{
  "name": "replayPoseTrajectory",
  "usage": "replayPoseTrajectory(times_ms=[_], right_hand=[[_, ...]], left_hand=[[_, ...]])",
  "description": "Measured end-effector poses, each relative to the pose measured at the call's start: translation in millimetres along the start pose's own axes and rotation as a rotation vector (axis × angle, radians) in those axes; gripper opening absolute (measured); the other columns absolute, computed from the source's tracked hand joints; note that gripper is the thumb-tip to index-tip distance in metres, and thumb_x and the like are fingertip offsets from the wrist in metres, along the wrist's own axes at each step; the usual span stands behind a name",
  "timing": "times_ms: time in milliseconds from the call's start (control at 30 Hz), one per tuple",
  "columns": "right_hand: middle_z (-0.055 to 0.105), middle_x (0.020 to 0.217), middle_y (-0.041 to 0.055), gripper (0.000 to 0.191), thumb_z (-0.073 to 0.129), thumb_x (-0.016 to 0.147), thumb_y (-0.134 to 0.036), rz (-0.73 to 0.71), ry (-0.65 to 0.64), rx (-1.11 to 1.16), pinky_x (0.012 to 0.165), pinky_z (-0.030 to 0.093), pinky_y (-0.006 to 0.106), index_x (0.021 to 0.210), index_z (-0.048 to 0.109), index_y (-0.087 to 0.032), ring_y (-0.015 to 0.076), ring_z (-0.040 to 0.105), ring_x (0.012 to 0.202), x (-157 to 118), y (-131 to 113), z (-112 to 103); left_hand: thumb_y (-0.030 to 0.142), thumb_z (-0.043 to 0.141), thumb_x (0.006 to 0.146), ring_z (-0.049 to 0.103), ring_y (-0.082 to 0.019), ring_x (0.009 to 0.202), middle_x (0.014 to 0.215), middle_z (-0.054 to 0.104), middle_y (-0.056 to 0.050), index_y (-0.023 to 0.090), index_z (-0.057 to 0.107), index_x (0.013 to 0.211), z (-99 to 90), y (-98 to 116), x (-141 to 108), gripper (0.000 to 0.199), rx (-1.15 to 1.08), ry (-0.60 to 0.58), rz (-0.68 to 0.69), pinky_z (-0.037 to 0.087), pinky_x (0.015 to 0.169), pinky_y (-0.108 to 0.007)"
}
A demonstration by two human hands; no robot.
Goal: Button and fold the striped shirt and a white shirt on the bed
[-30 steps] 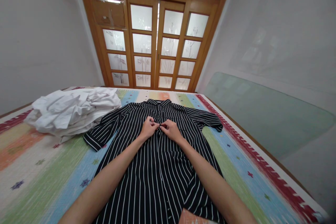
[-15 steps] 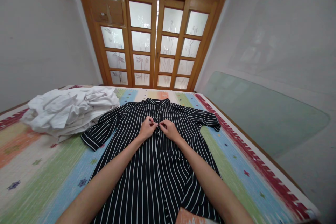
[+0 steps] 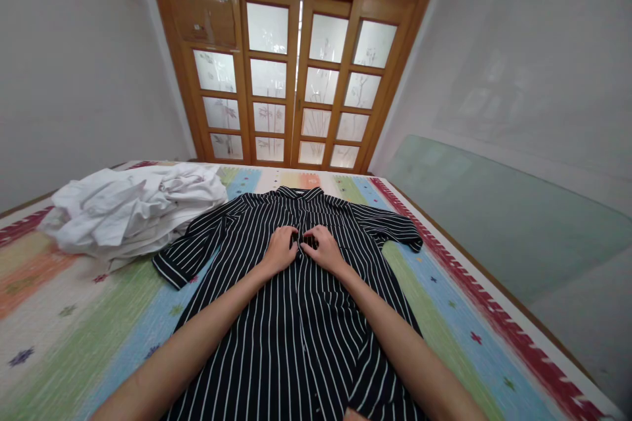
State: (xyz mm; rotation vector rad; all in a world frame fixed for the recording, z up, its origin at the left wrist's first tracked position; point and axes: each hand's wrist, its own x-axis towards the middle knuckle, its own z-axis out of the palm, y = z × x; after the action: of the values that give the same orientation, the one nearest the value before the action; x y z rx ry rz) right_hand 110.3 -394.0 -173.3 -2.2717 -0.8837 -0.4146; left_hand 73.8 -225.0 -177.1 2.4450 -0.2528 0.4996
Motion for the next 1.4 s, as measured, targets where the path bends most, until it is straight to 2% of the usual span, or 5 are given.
replayPoseTrajectory(times_ms=[367, 633, 1000, 1167, 1400], right_hand=[[0.033, 0.154, 0.0089, 0.059, 0.034, 0.098, -0.051, -0.112, -0.387, -0.306, 0.116, 0.023, 0.051, 0.147, 0.038, -0.02, 0.0278, 0.025, 0.144, -45, 3, -31], [0.019, 0.159, 0.0063, 0.068, 0.037, 0.094, -0.059, 0.205, -0.38, -0.311, 0.118, 0.018, 0.053, 0.151, 0.03, -0.022, 0.0282, 0.009, 0.147, -133, 31, -105], [0.03, 0.155, 0.0089, 0.076, 0.065, 0.076, -0.059, 0.392, -0.385, -0.273, 0.109, 0.038, 0.052, 0.144, 0.045, -0.03, 0.0341, 0.033, 0.138, -250, -3, -159], [0.035, 0.153, 0.0084, 0.067, 0.068, 0.076, -0.051, 0.247, -0.298, -0.318, 0.106, 0.041, 0.053, 0.137, 0.052, -0.03, 0.0341, 0.038, 0.137, -247, -28, -148], [0.068, 0.111, 0.0072, 0.022, 0.051, 0.091, -0.036, 0.157, -0.003, -0.282, 0.091, 0.054, 0.039, 0.088, 0.07, -0.025, 0.0239, 0.064, 0.105, -246, -30, -146]], left_hand=[[0.049, 0.029, 0.098, 0.027, -0.027, 0.143, 0.153, 0.036, -0.009, 0.018, 0.039, 0.145, -46.8, -9, -61, 0.057, 0.334, -0.357, 0.144, 0.021, 0.116, -0.049], [0.055, 0.035, 0.093, 0.026, -0.029, 0.143, 0.154, 0.032, -0.015, 0.012, 0.04, 0.145, -101.0, -58, -127, 0.067, 0.386, -0.17, -0.037, 0.028, 0.115, -0.048], [0.069, 0.06, 0.067, 0.06, -0.033, 0.116, 0.126, 0.064, -0.01, 0.022, 0.067, 0.08, -154.7, -33, -179, 0.049, -0.083, -0.029, -0.448, 0.046, 0.101, -0.045], [0.071, 0.058, 0.071, 0.07, -0.027, 0.077, 0.078, 0.069, -0.002, 0.022, 0.054, 0.113, -159.8, -3, -179, 0.065, -0.518, -0.016, -0.857, 0.057, 0.074, -0.042], [0.059, 0.076, 0.061, 0.065, -0.032, 0.106, 0.115, 0.069, -0.005, 0.034, 0.047, 0.135, -184.7, -3, -209, 0.083, -0.541, -0.146, -0.79, 0.056, 0.087, -0.04]])
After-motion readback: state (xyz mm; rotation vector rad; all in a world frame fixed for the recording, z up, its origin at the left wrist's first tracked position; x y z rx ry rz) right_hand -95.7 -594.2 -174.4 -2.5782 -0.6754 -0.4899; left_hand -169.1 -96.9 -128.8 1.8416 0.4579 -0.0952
